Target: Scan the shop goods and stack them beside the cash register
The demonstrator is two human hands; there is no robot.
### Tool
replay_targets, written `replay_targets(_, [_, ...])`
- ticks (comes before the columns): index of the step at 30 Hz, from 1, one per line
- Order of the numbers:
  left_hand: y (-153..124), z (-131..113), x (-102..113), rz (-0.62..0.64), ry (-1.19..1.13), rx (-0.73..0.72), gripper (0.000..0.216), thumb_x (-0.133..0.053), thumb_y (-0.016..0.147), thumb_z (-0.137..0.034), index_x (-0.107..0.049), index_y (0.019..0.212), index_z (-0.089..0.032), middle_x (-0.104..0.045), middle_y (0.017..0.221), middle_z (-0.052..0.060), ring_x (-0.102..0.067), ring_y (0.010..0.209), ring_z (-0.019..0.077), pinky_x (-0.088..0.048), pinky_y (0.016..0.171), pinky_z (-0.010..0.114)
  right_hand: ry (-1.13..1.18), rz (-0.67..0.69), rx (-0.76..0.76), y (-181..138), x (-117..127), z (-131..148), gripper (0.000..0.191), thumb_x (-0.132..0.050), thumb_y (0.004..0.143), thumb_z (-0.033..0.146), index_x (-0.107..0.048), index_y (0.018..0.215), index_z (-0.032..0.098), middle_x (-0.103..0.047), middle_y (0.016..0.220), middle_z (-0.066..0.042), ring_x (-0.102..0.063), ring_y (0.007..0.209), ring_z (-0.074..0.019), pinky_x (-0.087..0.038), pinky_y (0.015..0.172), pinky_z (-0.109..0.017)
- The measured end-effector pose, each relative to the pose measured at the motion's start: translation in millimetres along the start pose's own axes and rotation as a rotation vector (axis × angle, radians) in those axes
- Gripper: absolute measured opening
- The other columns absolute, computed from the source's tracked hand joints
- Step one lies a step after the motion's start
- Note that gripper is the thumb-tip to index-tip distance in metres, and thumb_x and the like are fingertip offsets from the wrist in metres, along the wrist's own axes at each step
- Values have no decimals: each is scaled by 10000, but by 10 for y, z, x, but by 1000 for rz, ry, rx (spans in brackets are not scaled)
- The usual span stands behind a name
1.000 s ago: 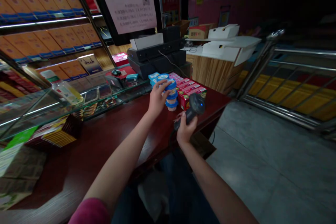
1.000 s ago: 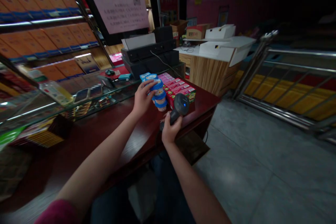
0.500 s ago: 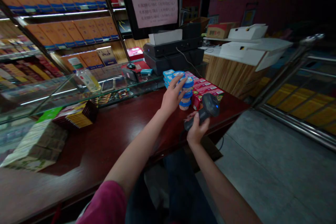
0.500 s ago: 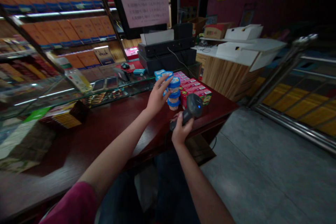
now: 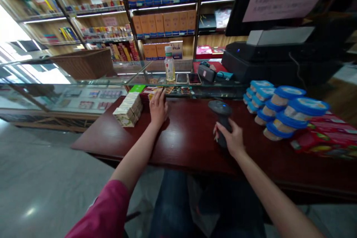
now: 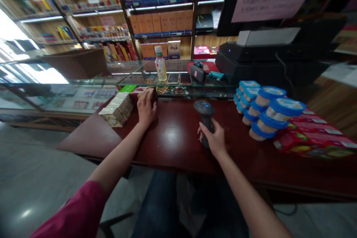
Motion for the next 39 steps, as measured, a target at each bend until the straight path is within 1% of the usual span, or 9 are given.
replay_targets(4, [84,388,110,-26,31,239,741,-530,942,-196,-297,1642,-127,-279,1734,140,-134,1645,269,-136,1347,484,118,134,-136,308,-494,-172,389,-841,746,513,-623,832,203,-656,637,25,-552,438,-112,-492,418,-242])
replay_targets(6, [105,492,67,-25,0,278,705,-503,919,-133,-369,1611,-129,-350,1706,135,-172,1637,263,-118,1348,500,135,181,-190,410,-613,-237,416,-848,724,527,-623,846,199,-653,634,29,-556,437,-113,-497,419,-243])
replay_targets(9, [121,555,19,-69,-115,206,535,-484,935,-106,-584,1456,-179,-574,1552,122,-383,1548,255,-103,1346,524,141,285,-283,506,-625,-278,470,-852,722,524,-654,970,178,-657,655,29,-567,463,-121,-533,456,-263])
replay_targets(13, [134,427,91,-91,-229,105,302,-548,996,-203,-761,1194,-288,-766,1274,68,-618,1318,261,-176,1327,547,137,431,-392,559,-490,-258,516,-846,734,498,-672,1075,152,-659,693,11,-573,498,-128,-561,500,-290])
replay_targets(16, [137,208,151,-114,-371,163,266,-583,1012,-263,-776,1193,-290,-783,1242,50,-676,1239,249,-364,1251,481,168,408,-381,547,-407,-232,482,-842,727,508,-664,1023,172,-649,696,10,-554,480,-126,-539,467,-291])
replay_targets(20, [69,-23,-10,-103,-830,497,268,-715,941,-348,-795,1154,-206,-808,1160,57,-745,1120,247,-566,1046,382,168,381,-322,436,-413,-214,428,-874,715,464,-638,958,202,-646,711,22,-547,477,-118,-503,427,-267])
replay_targets(25, [-89,-160,-364,132,-1283,874,346,-837,834,-365,-797,1075,-120,-824,1017,94,-790,916,233,-643,908,398,18,432,-244,341,-481,-215,432,-914,692,467,-648,904,199,-668,707,10,-560,483,-124,-516,439,-273])
replay_targets(30, [-141,-179,-452,211,-1299,984,245,-837,842,-276,-795,1026,-119,-823,973,89,-792,881,202,-644,926,392,13,384,-203,357,-474,-222,426,-896,717,505,-655,910,212,-663,677,14,-551,461,-129,-492,414,-272])
replay_targets(39, [-140,-199,-425,235,-1174,970,251,-796,855,-214,-790,1084,-110,-822,990,100,-787,855,189,-654,870,361,15,412,-221,345,-486,-189,492,-867,741,467,-726,1116,183,-637,649,26,-539,444,-118,-480,394,-254])
Point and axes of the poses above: each hand's wrist, its own y-axis towards the middle knuckle, its own x-axis out of the back of the hand, z = x × y, the point moved 3 cm from there along y, towards the middle knuckle
